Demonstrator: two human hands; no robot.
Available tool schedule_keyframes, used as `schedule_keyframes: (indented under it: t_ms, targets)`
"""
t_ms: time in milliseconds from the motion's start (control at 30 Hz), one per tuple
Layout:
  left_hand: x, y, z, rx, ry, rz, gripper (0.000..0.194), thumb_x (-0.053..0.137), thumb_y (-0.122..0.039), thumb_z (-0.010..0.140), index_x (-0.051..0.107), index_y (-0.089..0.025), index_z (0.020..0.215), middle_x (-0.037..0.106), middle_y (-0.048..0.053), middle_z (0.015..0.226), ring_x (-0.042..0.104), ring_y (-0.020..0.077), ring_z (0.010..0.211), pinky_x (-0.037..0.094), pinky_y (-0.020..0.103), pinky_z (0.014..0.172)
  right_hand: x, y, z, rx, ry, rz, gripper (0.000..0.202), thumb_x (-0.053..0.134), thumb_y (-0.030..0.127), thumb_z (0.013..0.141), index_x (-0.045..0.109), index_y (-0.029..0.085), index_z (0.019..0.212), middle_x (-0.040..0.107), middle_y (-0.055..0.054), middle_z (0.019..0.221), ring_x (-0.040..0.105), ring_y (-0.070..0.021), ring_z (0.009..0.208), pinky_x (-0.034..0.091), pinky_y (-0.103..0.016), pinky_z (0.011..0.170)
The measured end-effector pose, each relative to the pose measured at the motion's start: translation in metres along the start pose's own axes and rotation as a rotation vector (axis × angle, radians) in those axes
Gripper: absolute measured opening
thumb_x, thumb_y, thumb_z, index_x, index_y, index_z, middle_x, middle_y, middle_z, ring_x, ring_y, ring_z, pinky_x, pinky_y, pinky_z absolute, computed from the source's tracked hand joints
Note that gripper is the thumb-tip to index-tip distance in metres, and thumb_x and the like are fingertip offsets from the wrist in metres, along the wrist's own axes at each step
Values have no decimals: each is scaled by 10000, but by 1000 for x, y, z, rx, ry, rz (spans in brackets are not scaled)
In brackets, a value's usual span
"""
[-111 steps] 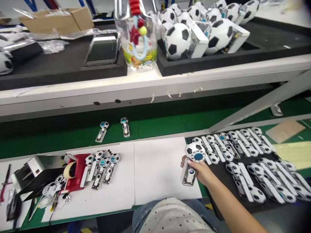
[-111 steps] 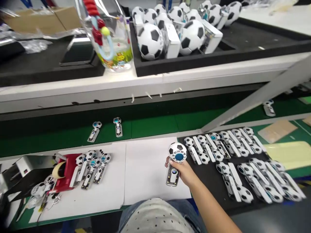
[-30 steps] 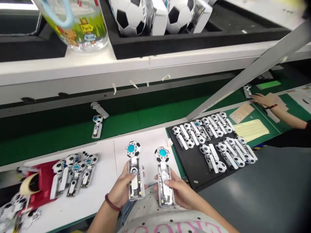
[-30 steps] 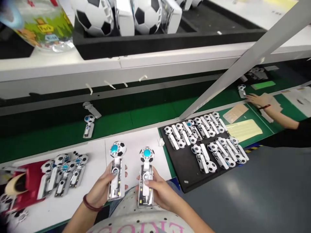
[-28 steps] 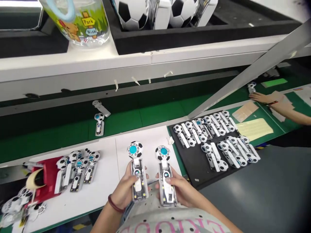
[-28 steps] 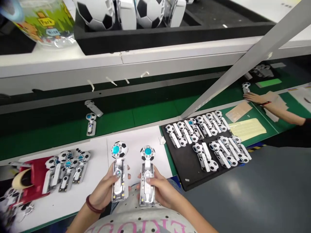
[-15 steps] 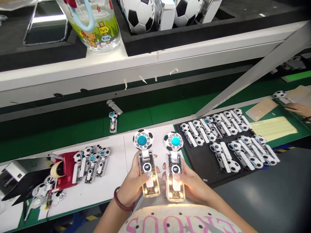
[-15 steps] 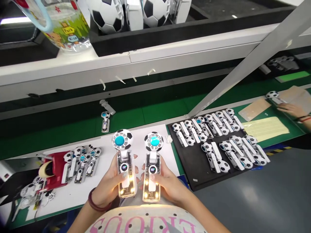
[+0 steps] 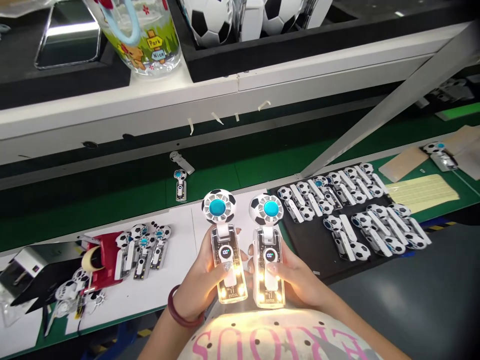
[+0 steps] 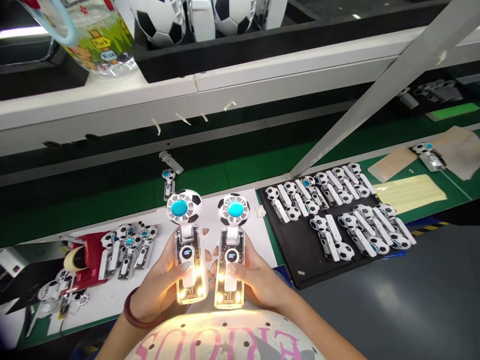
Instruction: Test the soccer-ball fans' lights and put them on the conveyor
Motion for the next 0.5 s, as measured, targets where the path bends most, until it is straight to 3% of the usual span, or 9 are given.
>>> schedule_keyframes:
  t_ms: [200,500]
  targets:
    - [-4,2,-2,14,-45,-32,634,633,-237,718,318,-323,1261,423,91,1287,521,305,1022,502,404,757,1,-2,-1,-35,-8,12,515,562,228,800,304,292,1241,569,-46,1026,580,-211,889,459,-385,753]
    - [-5,5,-5,19,-20,-82,645,611,-203,736,288,-307,1285,481,100,1223,550,271,973,497,381,769,-3,-6,-1,6,-73,-32,605,574,244,792,234,305,1289,558,-56,1064,591,-216,899,447,-428,811]
Point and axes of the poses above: each hand's wrist, its own z-axis towards the middle knuckle, its own x-axis out of the palm, y = z × x, the point moved 4 cm from there along z, towards the middle knuckle
